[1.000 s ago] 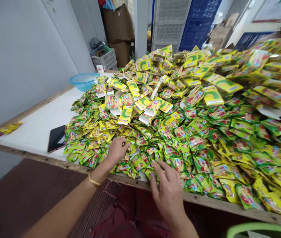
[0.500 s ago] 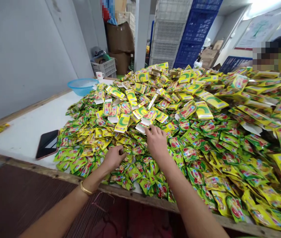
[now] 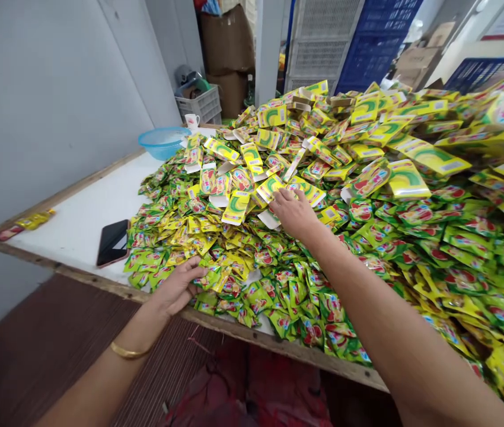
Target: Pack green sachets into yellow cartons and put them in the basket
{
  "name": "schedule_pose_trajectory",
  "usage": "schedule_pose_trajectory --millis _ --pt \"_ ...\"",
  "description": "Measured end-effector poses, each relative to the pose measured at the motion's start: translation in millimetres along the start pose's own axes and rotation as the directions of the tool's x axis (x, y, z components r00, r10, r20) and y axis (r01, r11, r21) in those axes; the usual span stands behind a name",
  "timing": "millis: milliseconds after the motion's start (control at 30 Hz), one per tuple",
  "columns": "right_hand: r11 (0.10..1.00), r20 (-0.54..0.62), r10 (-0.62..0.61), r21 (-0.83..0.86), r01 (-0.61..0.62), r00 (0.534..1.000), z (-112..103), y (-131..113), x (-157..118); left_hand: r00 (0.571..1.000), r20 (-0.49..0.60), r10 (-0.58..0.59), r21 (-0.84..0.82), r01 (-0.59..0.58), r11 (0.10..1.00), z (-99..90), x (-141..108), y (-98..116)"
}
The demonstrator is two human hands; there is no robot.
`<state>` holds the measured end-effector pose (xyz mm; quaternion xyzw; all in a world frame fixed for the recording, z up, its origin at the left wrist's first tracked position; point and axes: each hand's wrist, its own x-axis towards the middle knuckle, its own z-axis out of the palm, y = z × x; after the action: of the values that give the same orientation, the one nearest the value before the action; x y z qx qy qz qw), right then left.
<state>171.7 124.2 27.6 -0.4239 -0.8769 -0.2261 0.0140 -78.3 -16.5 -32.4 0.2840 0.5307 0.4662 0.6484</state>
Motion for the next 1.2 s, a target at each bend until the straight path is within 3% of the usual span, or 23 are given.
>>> schedule_pose_trajectory --millis 167,333,433,567,700,833,967,1033,1100,1200 --pt "0.966 -0.227 0.054 0.260 0.007 0.973 -27 -47 -34 0.996 -0.037 0.086 -0.090 -0.089 0.992 -7.9 -2 7" --pt "0.914 -0.143 0.199 0.385 -0.130 0.970 -22 -118 -74 0.970 -0.102 0.221 -0.062 -0.228 0.972 -9.1 -14 28" --pt "0.910 -0.100 0.265 0.355 -0.215 0.959 -14 -142 -83 0.911 -0.113 0.396 0.114 -0.384 0.916 -1.8 -18 32" --pt "0.914 -0.125 0.276 0.342 -0.219 0.953 -10 -155 -84 0.782 -0.016 0.623 0.511 -0.529 0.677 13.3 -13 23" --pt "0.917 -0.159 0.274 0.339 -0.209 0.948 -1 -162 -89 0.724 0.053 0.688 0.675 -0.534 0.509 26.1 -7 12" --pt "0.895 -0.158 0.325 0.371 -0.249 0.933 10 -167 -94 0.723 0.148 0.675 0.708 -0.554 0.438 32.3 -8 8" --pt "0.871 -0.177 0.376 0.403 -0.281 0.910 11 -168 -96 0.805 0.131 0.578 0.673 -0.501 0.545 28.3 -7 14" --pt "0.877 -0.185 0.359 0.402 -0.263 0.915 10 -168 -96 0.825 0.164 0.541 0.654 -0.502 0.567 23.4 -4 19" --pt "0.883 -0.191 0.334 0.406 -0.235 0.923 9 -168 -96 0.813 0.227 0.537 0.667 -0.531 0.522 19.1 -1 23" --pt "0.886 -0.195 0.304 0.417 -0.202 0.932 9 -169 -95 0.761 0.334 0.556 0.695 -0.597 0.400 16.9 2 26"
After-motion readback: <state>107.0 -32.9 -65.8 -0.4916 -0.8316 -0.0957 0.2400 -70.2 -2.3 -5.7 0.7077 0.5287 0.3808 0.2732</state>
